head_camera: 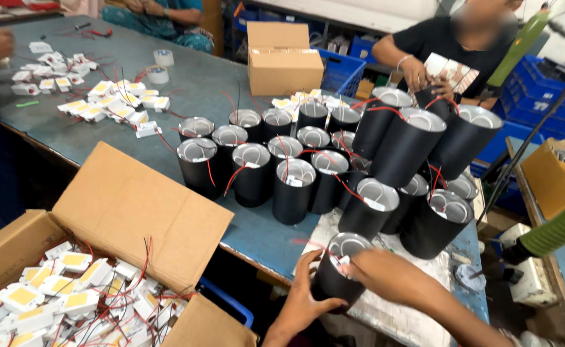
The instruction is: The person assembles LED light fixtures by inserting LED modules into black cylindrical housings and securing them with a screwdriver. They repeatedly pick up LED modules from a box, place them into cylinders, and tighten screws to fasten the components.
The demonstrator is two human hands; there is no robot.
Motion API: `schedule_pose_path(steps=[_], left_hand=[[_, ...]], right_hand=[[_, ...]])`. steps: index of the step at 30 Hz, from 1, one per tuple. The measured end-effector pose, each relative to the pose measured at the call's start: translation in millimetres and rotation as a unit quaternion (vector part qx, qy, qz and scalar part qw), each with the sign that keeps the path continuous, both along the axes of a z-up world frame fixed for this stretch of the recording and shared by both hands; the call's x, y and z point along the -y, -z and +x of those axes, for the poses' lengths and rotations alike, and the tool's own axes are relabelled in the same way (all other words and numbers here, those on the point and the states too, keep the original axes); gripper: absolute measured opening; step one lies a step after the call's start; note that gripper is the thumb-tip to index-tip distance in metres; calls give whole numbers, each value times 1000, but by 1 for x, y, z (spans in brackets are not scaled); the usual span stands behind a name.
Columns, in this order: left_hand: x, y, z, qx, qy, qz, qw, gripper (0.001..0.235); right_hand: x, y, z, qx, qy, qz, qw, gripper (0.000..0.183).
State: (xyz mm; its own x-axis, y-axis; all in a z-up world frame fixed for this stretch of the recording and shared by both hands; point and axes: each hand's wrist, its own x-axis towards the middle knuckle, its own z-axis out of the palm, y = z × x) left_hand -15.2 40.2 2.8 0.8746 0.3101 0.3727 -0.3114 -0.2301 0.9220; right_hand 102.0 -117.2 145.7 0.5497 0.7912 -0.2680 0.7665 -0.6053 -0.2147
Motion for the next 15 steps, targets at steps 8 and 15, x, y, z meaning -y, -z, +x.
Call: schedule_pose_path(steps=[8,15], left_hand=[[-110,29,52,-59,-155,-31,986,16],[-117,51,78,-91,-311,188,927,10]], right_hand=[[15,21,-33,84,-62,100,990,32],[-21,-97,-26,209,-48,100,972,39]])
